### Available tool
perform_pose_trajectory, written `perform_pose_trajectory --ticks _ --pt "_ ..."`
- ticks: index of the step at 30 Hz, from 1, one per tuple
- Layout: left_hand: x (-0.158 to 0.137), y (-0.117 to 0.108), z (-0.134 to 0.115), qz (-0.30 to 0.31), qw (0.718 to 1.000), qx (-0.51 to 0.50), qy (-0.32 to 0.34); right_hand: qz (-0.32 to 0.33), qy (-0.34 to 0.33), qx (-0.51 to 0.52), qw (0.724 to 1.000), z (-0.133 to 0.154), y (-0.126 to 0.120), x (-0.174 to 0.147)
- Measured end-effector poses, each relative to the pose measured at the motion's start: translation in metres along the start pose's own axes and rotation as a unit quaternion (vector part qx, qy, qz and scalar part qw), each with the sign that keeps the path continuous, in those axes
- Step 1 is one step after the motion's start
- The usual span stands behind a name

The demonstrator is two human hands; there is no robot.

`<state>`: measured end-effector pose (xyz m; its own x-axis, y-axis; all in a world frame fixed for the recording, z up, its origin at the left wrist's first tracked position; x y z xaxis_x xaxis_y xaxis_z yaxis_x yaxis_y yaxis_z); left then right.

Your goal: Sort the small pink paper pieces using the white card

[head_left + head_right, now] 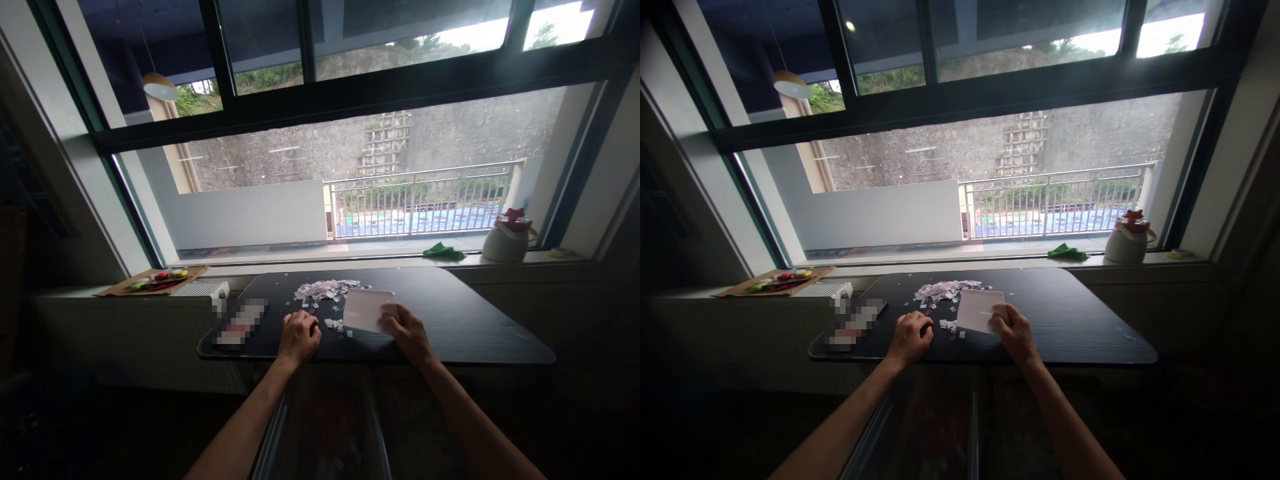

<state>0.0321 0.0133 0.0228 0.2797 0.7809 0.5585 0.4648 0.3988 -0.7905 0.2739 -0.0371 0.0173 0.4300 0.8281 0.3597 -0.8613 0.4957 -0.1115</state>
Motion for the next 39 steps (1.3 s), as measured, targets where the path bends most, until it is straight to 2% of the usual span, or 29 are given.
perform_pose_trajectory --ticks 4,10,15,19,23,28,32,37,39 --pt "0.000 0.000 0.000 -0.002 1.000 -0.002 -0.001 0.029 0.002 -0.012 1.000 0.003 0.000 -0.001" --pt "0.000 0.001 0.001 -0.009 1.000 -0.002 0.004 -0.082 0.025 -0.038 0.996 0.003 -0.008 -0.001" --pt "0.000 0.001 0.002 -0.014 1.000 -0.003 0.003 0.026 0.003 -0.002 1.000 0.002 -0.001 0.000" --pt "0.000 0.001 0.002 -0.013 1.000 0.000 0.002 0.017 0.002 0.002 1.000 0.002 0.000 0.000" --pt "-0.001 0.001 0.002 -0.012 1.000 -0.002 0.003 0.054 0.015 0.010 0.998 0.001 0.002 -0.001" --pt "-0.001 0.002 0.002 -0.014 1.000 -0.001 0.004 0.034 0.013 0.023 0.999 0.002 -0.001 -0.001" --pt "-0.001 0.002 0.001 -0.014 1.000 -0.002 0.004 0.049 0.012 0.009 0.999 0.003 0.001 0.000" --pt "0.000 0.002 0.002 -0.011 1.000 0.004 0.003 -0.003 0.001 -0.035 0.999 0.004 -0.002 0.000" --pt "0.000 0.002 0.002 -0.011 1.000 0.002 0.003 0.016 0.001 -0.023 1.000 0.003 -0.001 0.000"
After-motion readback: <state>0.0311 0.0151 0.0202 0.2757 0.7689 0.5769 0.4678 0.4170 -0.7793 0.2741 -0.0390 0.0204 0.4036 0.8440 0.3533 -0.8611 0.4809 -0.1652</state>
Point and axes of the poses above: each hand's wrist, its own x-axis towards the middle knuckle, its own y-axis out of the palm, z = x × y, the point moved 3 cm from there along x, towards the middle knuckle, and after that the axes turned 3 degrees about -z, right-handed, at the moved point
